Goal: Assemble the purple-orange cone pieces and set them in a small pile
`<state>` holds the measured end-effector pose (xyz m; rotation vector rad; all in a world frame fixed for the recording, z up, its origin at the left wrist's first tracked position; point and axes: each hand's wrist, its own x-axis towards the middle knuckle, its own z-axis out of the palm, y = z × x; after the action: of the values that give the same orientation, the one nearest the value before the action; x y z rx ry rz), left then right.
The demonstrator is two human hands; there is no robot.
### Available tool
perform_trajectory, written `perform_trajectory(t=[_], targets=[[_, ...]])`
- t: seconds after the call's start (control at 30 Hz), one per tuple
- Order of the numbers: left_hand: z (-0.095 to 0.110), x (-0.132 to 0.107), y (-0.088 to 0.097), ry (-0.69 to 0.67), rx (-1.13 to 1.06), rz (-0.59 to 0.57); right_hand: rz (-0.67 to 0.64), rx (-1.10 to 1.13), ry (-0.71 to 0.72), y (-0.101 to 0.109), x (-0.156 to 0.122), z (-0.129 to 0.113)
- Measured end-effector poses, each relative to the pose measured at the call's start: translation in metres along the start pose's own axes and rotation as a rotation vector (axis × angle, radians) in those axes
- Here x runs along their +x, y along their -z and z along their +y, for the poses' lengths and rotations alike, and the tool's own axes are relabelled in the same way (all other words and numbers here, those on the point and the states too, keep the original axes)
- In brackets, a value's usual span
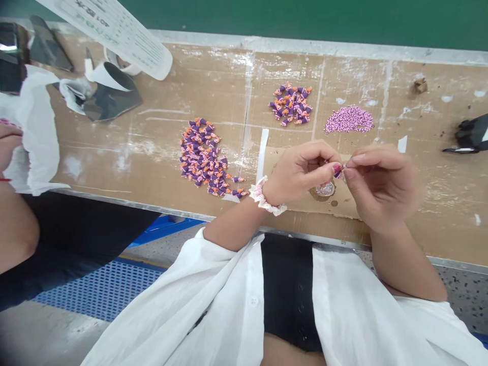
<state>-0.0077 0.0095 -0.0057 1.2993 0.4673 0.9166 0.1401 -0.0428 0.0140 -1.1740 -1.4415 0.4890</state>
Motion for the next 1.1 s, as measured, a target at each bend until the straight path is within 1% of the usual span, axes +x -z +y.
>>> perform_trajectory(t=[0.07,0.2,0.27,0.3,0.43,0.47,0.53,0.67,0.8,0.9,0.97,1.03,1.07,1.1], targets=[[-0.001,0.001,0.000,-0.100,0.097,0.010,0.000,0.023,-0.021,-0.001,0.000,-0.002],[-0.002,0.000,-0.001,-0.272,0.285,0.042,-0.008,-0.008,-0.092,-0.001,-0.001,-0.005],[-0.001,-0.001,-0.002,-0.328,0.383,0.060,-0.011,-0.006,-0.125,-0.002,-0.001,-0.007],[0.000,-0.002,-0.002,-0.328,0.433,0.063,-0.010,0.005,-0.135,-0.002,0.000,-0.008],[0.002,-0.005,-0.005,-0.230,0.587,0.035,-0.016,0.023,-0.156,-0.002,0.000,-0.011],[0.002,-0.006,-0.006,-0.224,0.606,0.030,-0.020,0.018,-0.158,-0.002,0.000,-0.011],[0.000,-0.007,-0.006,-0.234,0.630,0.024,-0.025,0.019,-0.149,-0.001,0.000,-0.011],[-0.002,-0.009,-0.008,-0.294,0.667,0.040,-0.026,0.014,-0.098,-0.001,0.000,-0.010],[-0.002,-0.010,-0.010,-0.309,0.655,0.062,-0.026,-0.013,-0.087,-0.002,-0.001,-0.009],[0.001,-0.011,-0.012,-0.277,0.563,0.074,-0.005,-0.025,-0.119,-0.001,-0.004,-0.009],[0.005,-0.010,-0.012,-0.253,0.483,0.109,0.020,-0.015,-0.140,0.000,-0.006,-0.010],[0.008,-0.009,-0.011,-0.200,0.408,0.162,0.039,-0.026,-0.151,0.003,-0.005,-0.012],[0.009,-0.007,-0.010,-0.148,0.351,0.200,0.029,-0.052,-0.155,0.006,-0.004,-0.014],[0.010,-0.006,-0.008,-0.088,0.269,0.241,-0.009,-0.097,-0.167,0.008,-0.002,-0.015]])
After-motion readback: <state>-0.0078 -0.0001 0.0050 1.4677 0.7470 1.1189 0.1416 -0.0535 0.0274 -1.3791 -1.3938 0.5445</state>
